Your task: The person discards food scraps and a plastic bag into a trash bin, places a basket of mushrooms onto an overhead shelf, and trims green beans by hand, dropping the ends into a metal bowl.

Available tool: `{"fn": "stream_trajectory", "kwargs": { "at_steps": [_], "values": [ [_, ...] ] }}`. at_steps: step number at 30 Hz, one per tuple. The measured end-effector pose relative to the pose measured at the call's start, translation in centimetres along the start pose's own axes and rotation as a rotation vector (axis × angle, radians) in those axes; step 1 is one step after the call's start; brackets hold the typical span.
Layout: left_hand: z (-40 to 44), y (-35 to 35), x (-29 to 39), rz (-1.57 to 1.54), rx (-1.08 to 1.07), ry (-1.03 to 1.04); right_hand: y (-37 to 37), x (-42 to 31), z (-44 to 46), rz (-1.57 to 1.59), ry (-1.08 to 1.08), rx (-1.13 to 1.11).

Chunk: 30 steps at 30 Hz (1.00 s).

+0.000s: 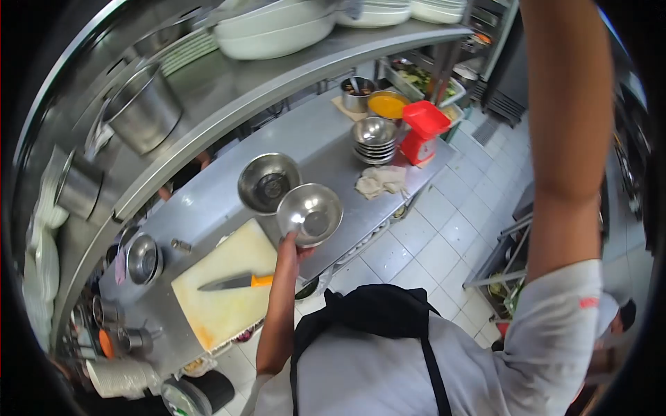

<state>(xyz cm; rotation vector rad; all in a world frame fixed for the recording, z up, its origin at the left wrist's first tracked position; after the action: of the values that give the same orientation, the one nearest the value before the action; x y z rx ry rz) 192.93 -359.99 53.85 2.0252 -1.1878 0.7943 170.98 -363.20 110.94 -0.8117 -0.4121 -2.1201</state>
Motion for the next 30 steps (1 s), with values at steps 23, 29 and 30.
{"fn": "stream_trajectory", "kwargs": {
  "at_steps": [23,29,30],
  "values": [
    [-16.7,37.6,-40.0,1.87,-1.812,0.633,-66.1,-93.5,-19.0,-0.452,3.702,-0.672],
    [-24.4,48.1,-46.2,1.753,-1.855,0.963,-76.0,-81.5,-26.0,-1.572,2.732,-0.943],
    [-25.6,49.8,-46.8,1.732,-1.855,1.008,-78.0,-76.2,-25.8,-1.674,2.627,-0.779]
  ]
}}
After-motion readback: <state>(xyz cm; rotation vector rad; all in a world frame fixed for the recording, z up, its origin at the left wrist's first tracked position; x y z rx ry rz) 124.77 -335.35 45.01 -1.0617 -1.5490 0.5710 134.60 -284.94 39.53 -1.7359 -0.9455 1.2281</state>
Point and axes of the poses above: each hand's wrist, its own z-axis towards the middle knuckle, its own y-axis out of the palm, x = y × z, the point moved 4 cm from there along z, towards the middle knuckle, and after that the axes turned 3 degrees about x, right-handed, at the moved point
